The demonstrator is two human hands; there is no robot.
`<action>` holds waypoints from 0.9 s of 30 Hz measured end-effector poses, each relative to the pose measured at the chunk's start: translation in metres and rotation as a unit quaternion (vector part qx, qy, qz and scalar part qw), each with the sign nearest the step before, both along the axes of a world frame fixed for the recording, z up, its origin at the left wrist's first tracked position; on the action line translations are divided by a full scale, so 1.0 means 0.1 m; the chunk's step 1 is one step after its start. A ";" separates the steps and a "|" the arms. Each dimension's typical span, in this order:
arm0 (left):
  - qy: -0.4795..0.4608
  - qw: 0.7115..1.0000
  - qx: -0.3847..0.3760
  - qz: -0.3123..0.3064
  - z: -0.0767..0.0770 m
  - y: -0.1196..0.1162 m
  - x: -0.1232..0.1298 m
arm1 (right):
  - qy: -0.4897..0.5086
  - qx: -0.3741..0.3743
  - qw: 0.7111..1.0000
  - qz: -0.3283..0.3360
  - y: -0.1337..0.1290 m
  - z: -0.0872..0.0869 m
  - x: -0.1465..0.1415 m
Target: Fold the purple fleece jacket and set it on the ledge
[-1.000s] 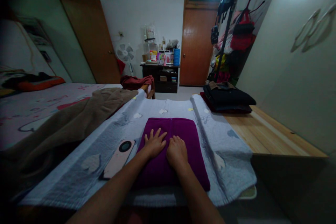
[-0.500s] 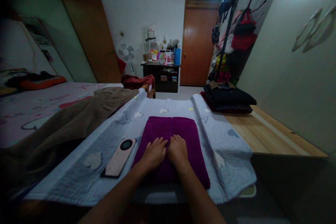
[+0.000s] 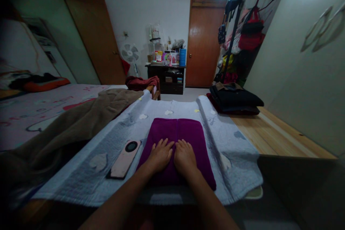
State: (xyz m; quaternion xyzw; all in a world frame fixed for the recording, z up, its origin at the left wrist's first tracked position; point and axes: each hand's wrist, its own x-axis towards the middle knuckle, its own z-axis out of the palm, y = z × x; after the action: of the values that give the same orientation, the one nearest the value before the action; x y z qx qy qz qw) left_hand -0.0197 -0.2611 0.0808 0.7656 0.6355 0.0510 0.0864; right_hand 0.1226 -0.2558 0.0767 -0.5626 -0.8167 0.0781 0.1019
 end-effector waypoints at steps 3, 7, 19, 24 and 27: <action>0.000 1.000 0.000 -0.004 0.00 -0.01 0.00 | -0.005 -0.033 0.999 0.025 0.12 0.03 0.03; 0.001 1.000 0.007 -0.004 -0.02 -0.01 0.00 | -0.004 -0.062 0.997 0.055 0.31 0.04 0.08; 0.001 0.999 0.032 -0.005 -0.08 -0.03 0.00 | -0.011 -0.072 0.992 0.100 0.75 -0.05 0.13; -0.001 1.000 0.030 -0.006 -0.09 -0.03 0.00 | -0.018 -0.041 0.994 0.096 0.87 -0.03 0.09; -0.010 1.000 0.021 -0.006 -0.08 -0.04 -0.01 | -0.037 -0.028 0.996 0.081 0.95 -0.02 0.05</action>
State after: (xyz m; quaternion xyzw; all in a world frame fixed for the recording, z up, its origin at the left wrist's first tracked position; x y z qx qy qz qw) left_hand -0.0204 -0.2654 0.0726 0.7705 0.6288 0.0711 0.0771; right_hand 0.1280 -0.1607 0.0745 -0.4994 -0.8605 0.0883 0.0488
